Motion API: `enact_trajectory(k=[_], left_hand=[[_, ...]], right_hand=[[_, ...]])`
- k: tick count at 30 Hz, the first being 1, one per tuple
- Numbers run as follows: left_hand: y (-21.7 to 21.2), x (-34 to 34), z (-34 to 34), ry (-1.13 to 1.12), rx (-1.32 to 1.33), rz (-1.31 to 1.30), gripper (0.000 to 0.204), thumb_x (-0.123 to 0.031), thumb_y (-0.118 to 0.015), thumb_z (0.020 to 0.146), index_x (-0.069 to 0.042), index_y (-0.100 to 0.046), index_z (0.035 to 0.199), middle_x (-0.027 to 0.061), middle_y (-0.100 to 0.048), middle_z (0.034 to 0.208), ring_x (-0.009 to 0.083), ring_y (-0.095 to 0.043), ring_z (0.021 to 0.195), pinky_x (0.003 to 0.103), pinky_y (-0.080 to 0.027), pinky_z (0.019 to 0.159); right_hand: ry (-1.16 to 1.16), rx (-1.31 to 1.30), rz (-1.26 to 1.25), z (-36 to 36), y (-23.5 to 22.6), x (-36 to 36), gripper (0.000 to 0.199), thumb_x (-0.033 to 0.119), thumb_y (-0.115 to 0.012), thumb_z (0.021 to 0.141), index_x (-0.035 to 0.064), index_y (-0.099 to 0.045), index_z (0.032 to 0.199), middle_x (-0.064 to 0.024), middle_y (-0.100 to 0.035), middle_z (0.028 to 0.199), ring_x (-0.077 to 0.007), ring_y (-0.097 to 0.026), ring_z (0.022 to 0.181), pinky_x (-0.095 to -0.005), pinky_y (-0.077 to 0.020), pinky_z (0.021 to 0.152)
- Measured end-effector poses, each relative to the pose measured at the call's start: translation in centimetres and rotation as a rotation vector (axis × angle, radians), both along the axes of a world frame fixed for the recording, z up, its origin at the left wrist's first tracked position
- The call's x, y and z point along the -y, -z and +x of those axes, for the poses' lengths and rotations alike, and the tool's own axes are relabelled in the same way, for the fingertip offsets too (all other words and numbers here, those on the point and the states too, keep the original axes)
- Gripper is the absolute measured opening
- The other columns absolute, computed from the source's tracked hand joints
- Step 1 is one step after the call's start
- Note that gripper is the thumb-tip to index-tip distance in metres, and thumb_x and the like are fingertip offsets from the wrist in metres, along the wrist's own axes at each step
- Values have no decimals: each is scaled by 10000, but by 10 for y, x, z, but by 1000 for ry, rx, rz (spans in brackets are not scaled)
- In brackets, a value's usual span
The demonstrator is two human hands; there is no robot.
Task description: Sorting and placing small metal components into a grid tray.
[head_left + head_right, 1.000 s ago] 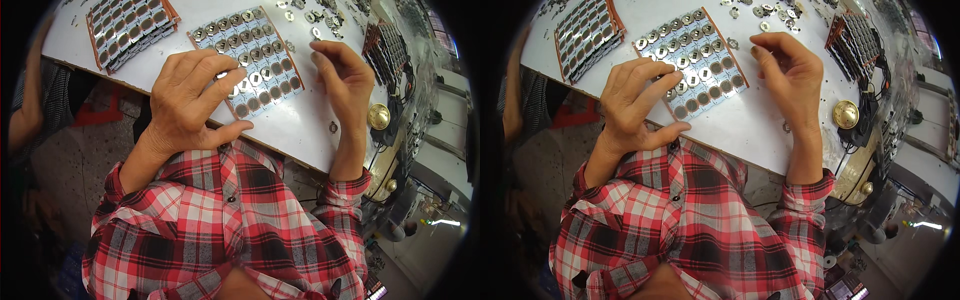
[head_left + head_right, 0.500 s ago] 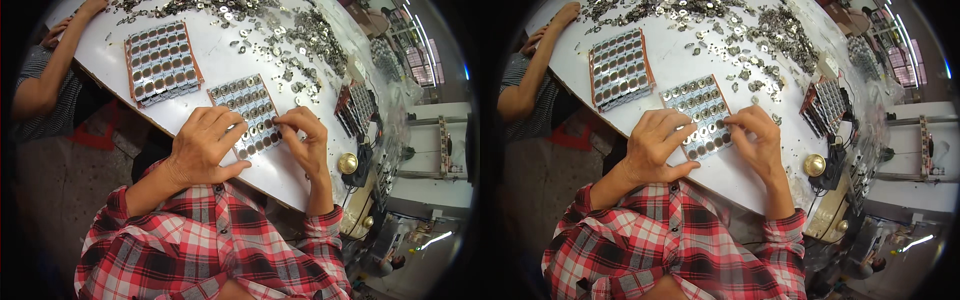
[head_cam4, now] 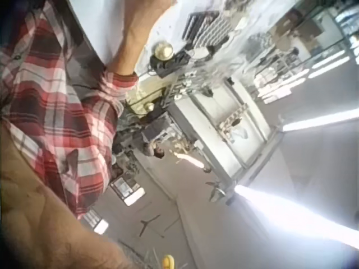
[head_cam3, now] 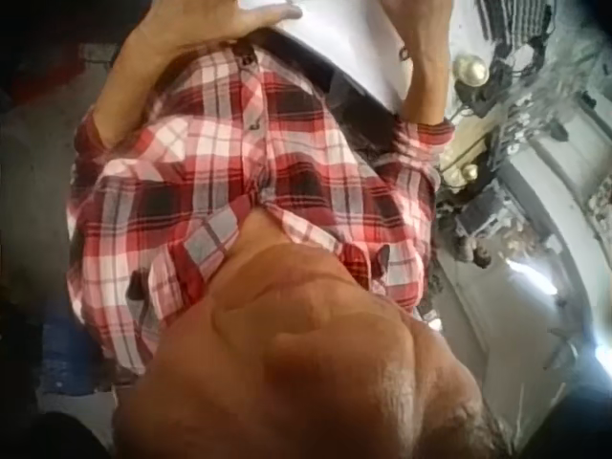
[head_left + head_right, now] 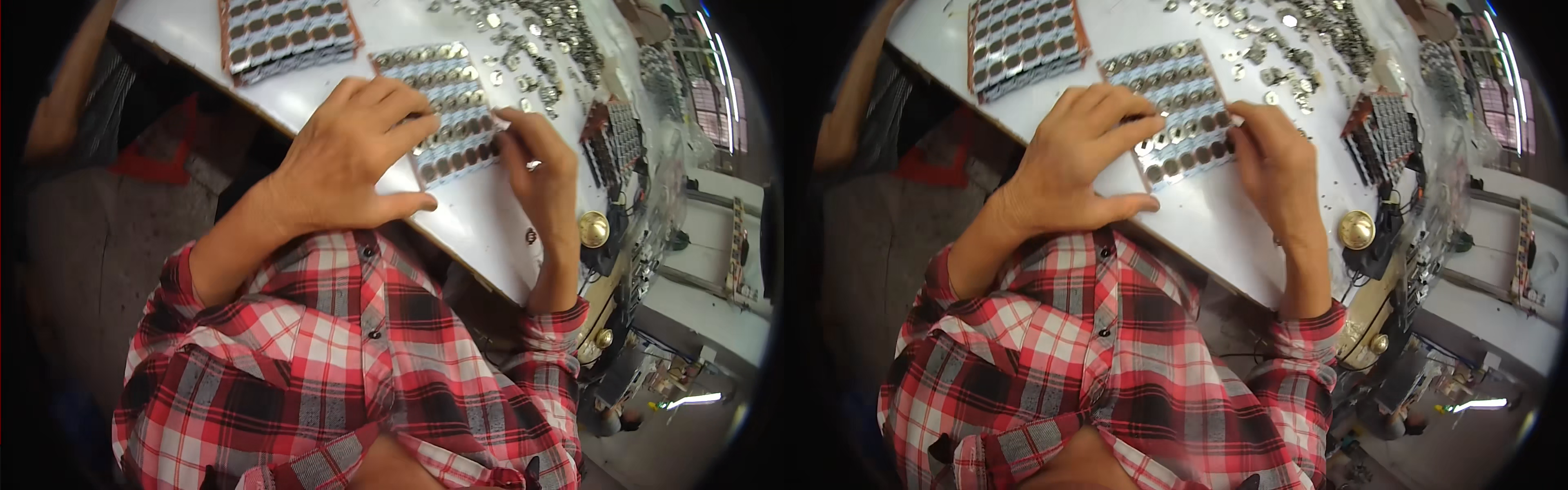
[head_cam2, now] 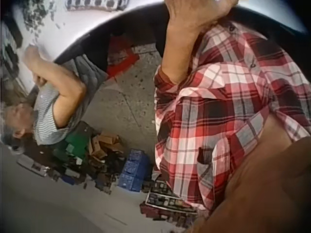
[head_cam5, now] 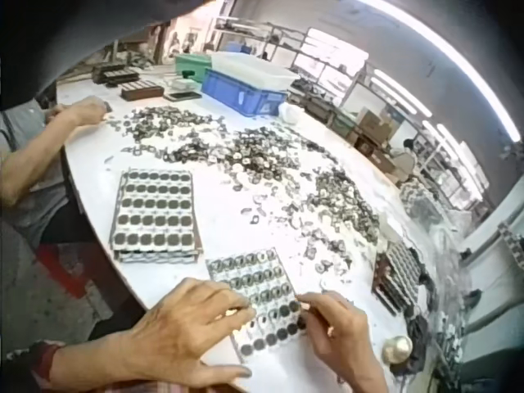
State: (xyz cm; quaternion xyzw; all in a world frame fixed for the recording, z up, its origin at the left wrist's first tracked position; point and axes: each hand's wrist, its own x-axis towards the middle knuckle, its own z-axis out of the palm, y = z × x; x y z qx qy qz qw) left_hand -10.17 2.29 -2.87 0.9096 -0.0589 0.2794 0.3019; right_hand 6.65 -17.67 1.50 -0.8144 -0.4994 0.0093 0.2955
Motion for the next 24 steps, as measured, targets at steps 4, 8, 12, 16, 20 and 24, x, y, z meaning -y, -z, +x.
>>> enact_trajectory(k=[4,8,12,16,20,24], left_hand=[[0,-8,1,69,75,-44,650,-204,-856,627,-34,-680,1229,145,-640,1296,365,-591,1225,486,-473,1024],[1,-15,2,54,72,46,561,-100,-785,699,-71,-691,1251,144,-643,1341,361,-573,1292,506,-452,1076],[-4,-22,2,59,30,107,460,-137,-779,770,-30,-697,1209,178,-647,1309,366,-575,1274,489,-442,1064],[3,-24,2,69,113,65,377,-166,-733,814,13,-707,1145,225,-657,1253,392,-582,1232,489,-455,1037],[-6,-21,3,53,20,41,403,-178,-779,793,7,-706,1144,210,-655,1239,377,-587,1219,482,-461,1022],[-9,-20,3,42,17,62,405,-182,-799,788,2,-704,1136,197,-654,1223,363,-594,1199,471,-467,1002]], right_hand=[[88,-728,62,-12,-16,-7,217,-1,-676,974,-37,-706,1186,-63,-717,883,-79,-653,705,-210,-493,550],[37,-940,100,-31,-14,-19,204,9,-700,963,-50,-698,1158,-117,-759,965,-102,-694,698,-199,-507,521],[132,-821,74,-53,-2,-21,165,0,-721,950,-42,-715,1109,-93,-759,909,-93,-688,693,-196,-498,522],[86,-792,65,-57,1,-15,92,-21,-703,951,-21,-721,1042,-25,-728,885,-51,-650,729,-181,-481,563],[117,-819,87,-61,1,-16,94,-3,-742,936,-25,-725,1026,-43,-731,819,-58,-615,605,-186,-439,504],[108,-820,108,-62,2,-16,77,1,-751,931,-25,-709,991,-41,-729,811,-52,-601,600,-185,-427,506]])
